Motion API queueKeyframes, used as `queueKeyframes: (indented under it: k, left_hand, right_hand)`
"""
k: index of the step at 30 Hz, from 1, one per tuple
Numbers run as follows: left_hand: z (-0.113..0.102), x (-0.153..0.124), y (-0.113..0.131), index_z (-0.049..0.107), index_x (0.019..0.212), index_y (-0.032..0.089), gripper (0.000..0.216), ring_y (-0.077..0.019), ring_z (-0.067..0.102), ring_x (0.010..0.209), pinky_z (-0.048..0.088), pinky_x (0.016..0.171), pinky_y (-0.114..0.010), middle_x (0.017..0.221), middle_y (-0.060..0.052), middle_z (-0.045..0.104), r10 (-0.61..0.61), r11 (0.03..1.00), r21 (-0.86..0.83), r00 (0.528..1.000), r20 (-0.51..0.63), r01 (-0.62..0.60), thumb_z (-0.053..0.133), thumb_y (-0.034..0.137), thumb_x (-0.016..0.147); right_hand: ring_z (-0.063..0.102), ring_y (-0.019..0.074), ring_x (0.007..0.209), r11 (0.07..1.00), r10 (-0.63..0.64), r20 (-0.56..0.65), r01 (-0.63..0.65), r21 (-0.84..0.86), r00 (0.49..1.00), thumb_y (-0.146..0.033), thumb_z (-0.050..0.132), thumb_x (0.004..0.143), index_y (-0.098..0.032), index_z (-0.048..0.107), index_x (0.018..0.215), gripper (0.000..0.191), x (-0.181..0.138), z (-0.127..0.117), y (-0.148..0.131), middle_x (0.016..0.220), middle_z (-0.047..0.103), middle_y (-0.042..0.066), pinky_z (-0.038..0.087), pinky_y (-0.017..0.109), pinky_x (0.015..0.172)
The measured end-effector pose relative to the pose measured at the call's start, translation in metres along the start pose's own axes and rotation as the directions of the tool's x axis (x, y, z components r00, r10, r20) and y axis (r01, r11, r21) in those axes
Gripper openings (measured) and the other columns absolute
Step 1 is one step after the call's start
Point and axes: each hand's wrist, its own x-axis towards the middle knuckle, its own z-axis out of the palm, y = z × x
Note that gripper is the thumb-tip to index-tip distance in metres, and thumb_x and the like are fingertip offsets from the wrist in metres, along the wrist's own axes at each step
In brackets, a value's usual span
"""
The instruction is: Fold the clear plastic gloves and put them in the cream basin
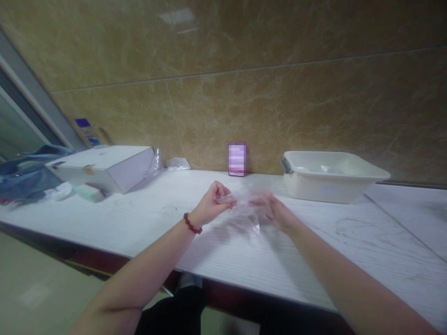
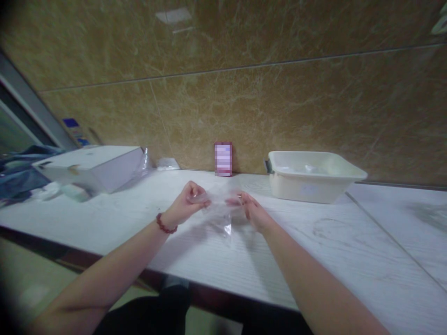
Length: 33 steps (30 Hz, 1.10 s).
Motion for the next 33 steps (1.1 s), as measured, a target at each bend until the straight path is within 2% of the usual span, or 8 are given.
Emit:
queueKeyframes:
  k: [4, 7, 10, 16, 20, 23, 30, 33]
  left_hand:
    - [0.000, -0.001, -0.011, 0.032, 0.085, 0.021, 0.037, -0.0060, 0.048, 0.064, 0.040, 0.059, -0.020, 0.074, 0.005, 0.044, -0.008, 0.999, -0.047, 0.994, -0.106, 0.003, 0.062, 0.019, 0.064]
    - [0.001, -0.001, -0.017, 0.036, 0.095, 0.022, 0.040, -0.0075, 0.049, 0.068, 0.040, 0.062, -0.021, 0.075, 0.004, 0.046, -0.054, 0.997, -0.058, 0.994, -0.090, 0.049, 0.062, 0.020, 0.065]
    - [0.001, -0.002, -0.018, 0.044, 0.088, 0.018, 0.028, -0.0097, 0.050, 0.072, 0.039, 0.067, -0.023, 0.078, 0.001, 0.049, -0.076, 0.997, 0.010, 0.996, -0.054, 0.077, 0.061, 0.022, 0.066]
    - [-0.002, -0.004, -0.019, 0.048, 0.088, 0.016, 0.027, -0.0111, 0.049, 0.074, 0.038, 0.070, -0.024, 0.080, 0.000, 0.050, -0.113, 0.977, 0.178, 0.992, -0.048, 0.120, 0.061, 0.025, 0.066]
    - [-0.004, -0.005, -0.022, 0.038, 0.107, 0.020, 0.046, -0.0090, 0.047, 0.067, 0.039, 0.066, -0.023, 0.073, 0.003, 0.047, -0.122, 0.990, 0.073, 0.991, 0.050, 0.119, 0.061, 0.025, 0.067]
    - [-0.005, -0.005, -0.024, 0.036, 0.108, 0.020, 0.048, -0.0089, 0.047, 0.067, 0.039, 0.066, -0.024, 0.073, 0.003, 0.046, -0.140, 0.990, 0.009, 0.986, 0.087, 0.140, 0.060, 0.025, 0.067]
    - [-0.007, -0.007, -0.024, 0.032, 0.116, 0.025, 0.063, -0.0115, 0.050, 0.079, 0.040, 0.076, -0.029, 0.091, -0.001, 0.048, -0.192, 0.981, 0.014, 0.976, 0.098, 0.192, 0.065, 0.020, 0.062]
    - [-0.008, -0.008, -0.024, 0.031, 0.118, 0.027, 0.067, -0.0134, 0.050, 0.084, 0.039, 0.078, -0.031, 0.097, -0.002, 0.046, -0.216, 0.969, -0.085, 0.965, 0.148, 0.230, 0.066, 0.019, 0.062]
  right_hand:
    - [0.055, 0.0167, 0.086, 0.995, -0.091, 0.064, 0.094, -0.038, 0.994, -0.049, 0.054, 0.066, -0.024, 0.051, 0.100, 0.042, -0.001, 0.002, -0.002, 0.095, 0.061, 0.005, 0.041, 0.031, 0.074]
    - [0.056, 0.0146, 0.081, 0.986, -0.076, -0.051, 0.068, -0.153, 0.996, -0.037, 0.063, 0.062, -0.021, 0.054, 0.092, 0.035, 0.000, 0.006, -0.002, 0.090, 0.062, 0.004, 0.040, 0.029, 0.073]
    - [0.056, 0.0125, 0.072, 0.972, -0.086, -0.165, 0.046, -0.232, 0.982, -0.036, 0.063, 0.061, -0.018, 0.057, 0.078, 0.026, 0.002, 0.009, -0.002, 0.081, 0.063, 0.003, 0.040, 0.027, 0.070]
    - [0.053, 0.0103, 0.060, 0.967, -0.141, -0.239, 0.082, -0.243, 0.961, -0.039, 0.062, 0.061, -0.016, 0.058, 0.074, 0.026, 0.004, 0.007, -0.003, 0.065, 0.060, 0.001, 0.040, 0.025, 0.060]
    - [0.050, 0.0086, 0.054, 0.951, -0.183, -0.267, 0.101, -0.293, 0.946, -0.043, 0.058, 0.063, -0.016, 0.058, 0.074, 0.030, 0.006, 0.004, -0.003, 0.063, 0.059, 0.001, 0.040, 0.023, 0.056]
    - [0.047, 0.0073, 0.048, 0.936, -0.205, -0.285, 0.103, -0.338, 0.936, -0.047, 0.055, 0.063, -0.015, 0.057, 0.071, 0.033, 0.007, 0.001, -0.003, 0.054, 0.055, -0.001, 0.039, 0.022, 0.050]
    - [0.045, 0.0063, 0.042, 0.949, -0.228, -0.307, 0.140, -0.283, 0.924, -0.047, 0.053, 0.065, -0.016, 0.055, 0.073, 0.032, 0.008, -0.001, -0.001, 0.049, 0.051, -0.004, 0.032, 0.019, 0.039]
    - [0.043, 0.0054, 0.039, 0.961, -0.206, -0.316, 0.131, -0.242, 0.926, -0.046, 0.051, 0.066, -0.016, 0.055, 0.074, 0.031, 0.009, -0.003, 0.000, 0.051, 0.052, -0.003, 0.031, 0.018, 0.036]
